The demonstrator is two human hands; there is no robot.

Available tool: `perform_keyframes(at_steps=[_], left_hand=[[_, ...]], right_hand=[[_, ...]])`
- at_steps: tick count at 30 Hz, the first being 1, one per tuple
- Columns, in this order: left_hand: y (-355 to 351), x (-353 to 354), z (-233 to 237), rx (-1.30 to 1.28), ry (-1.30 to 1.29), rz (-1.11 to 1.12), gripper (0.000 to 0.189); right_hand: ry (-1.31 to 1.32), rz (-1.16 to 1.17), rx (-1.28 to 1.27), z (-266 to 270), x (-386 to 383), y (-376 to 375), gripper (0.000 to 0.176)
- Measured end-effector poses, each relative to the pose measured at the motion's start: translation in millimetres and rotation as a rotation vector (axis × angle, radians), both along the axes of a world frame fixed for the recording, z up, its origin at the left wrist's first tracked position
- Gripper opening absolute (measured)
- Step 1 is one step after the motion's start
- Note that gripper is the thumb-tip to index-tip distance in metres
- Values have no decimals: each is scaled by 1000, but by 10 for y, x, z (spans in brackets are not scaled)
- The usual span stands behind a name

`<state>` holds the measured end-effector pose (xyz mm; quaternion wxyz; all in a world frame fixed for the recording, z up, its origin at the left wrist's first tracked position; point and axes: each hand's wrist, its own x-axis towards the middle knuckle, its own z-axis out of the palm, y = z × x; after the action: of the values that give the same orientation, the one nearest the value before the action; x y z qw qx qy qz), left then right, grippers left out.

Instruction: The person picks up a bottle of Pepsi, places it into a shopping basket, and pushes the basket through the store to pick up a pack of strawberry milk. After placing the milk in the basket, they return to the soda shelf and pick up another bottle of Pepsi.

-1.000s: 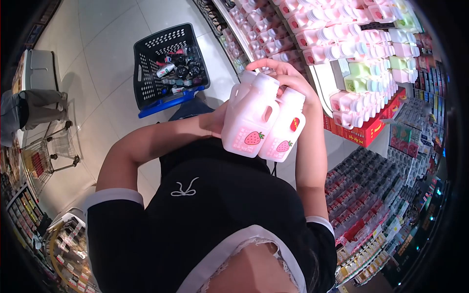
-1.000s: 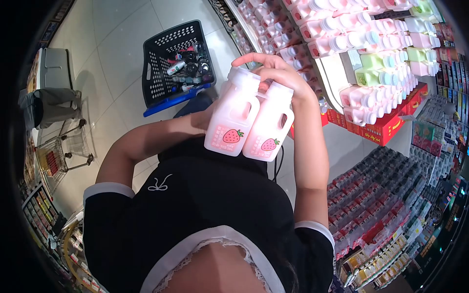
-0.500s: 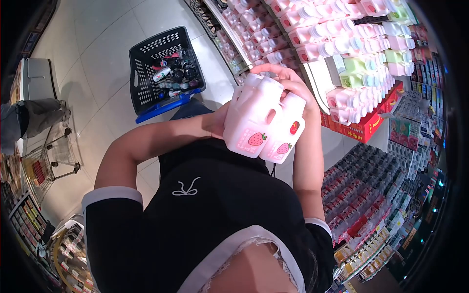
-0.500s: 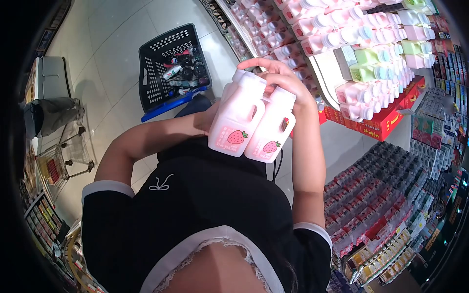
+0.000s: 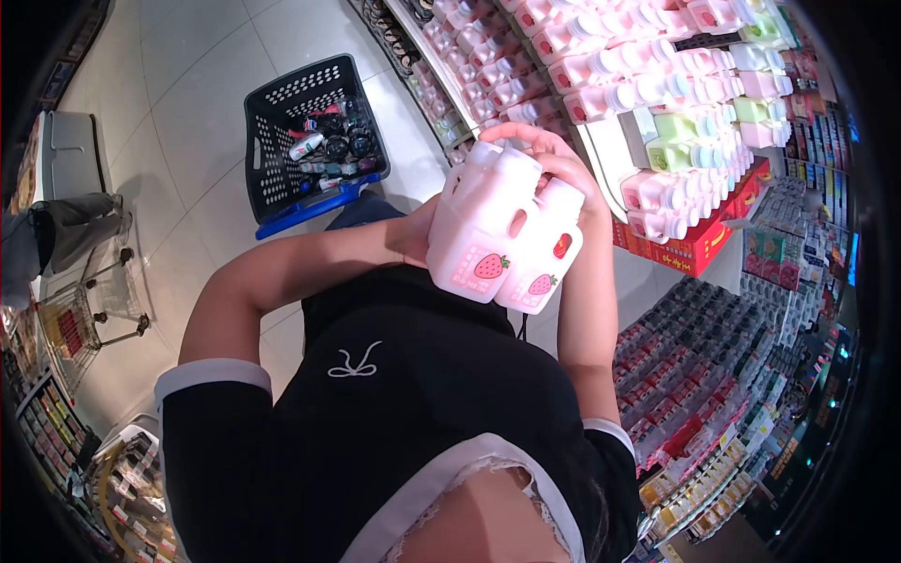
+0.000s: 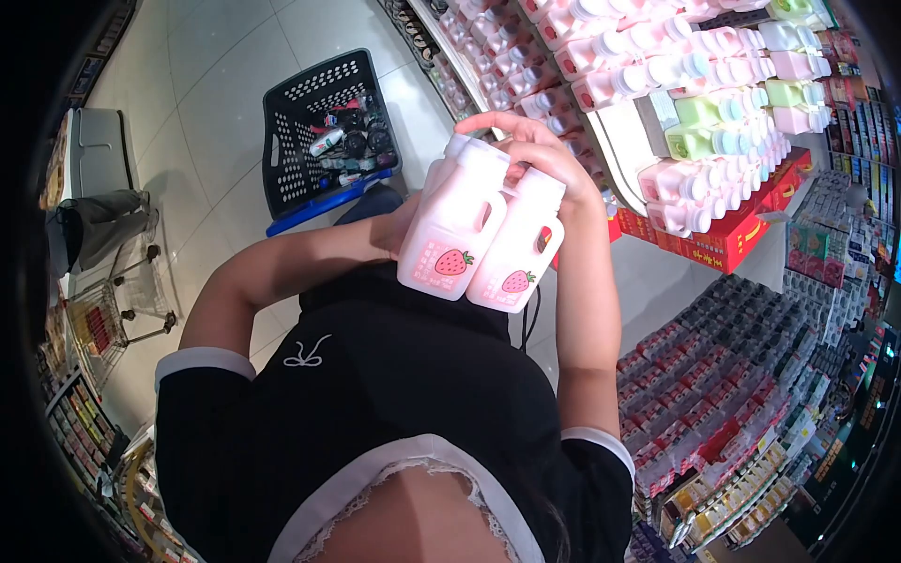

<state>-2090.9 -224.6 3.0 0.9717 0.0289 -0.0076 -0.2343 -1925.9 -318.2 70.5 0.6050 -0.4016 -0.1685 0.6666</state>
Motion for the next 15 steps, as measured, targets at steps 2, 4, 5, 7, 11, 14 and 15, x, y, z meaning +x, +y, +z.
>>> perform_keyframes(at_steps=[2,4,5,7,11,14,15], left_hand=[[-3,2,37,7,19,-2,40],[-6,14,55,15,4,2,41],[-10,18,59,25,-6,4,41],[-19,18,56,73,-37,29,41],[-107,55,16,107,-21,52,43],[-120,81,101,23,102,11,41],[-117,85,119,23,97,12,41]], right_hand=[[-29,-11,-8,-22,8,-2,50],[-36,-16,-8,-7,0,4,51],[-39,-23,-7,-1,-1,0,52],[-40,-20,-7,-3,16,-27,50],[-150,75,-47,98,148,-143,47],[-371,197,-134,298,261,-232,48],[-376,198,-135,327,280,-260,48]])
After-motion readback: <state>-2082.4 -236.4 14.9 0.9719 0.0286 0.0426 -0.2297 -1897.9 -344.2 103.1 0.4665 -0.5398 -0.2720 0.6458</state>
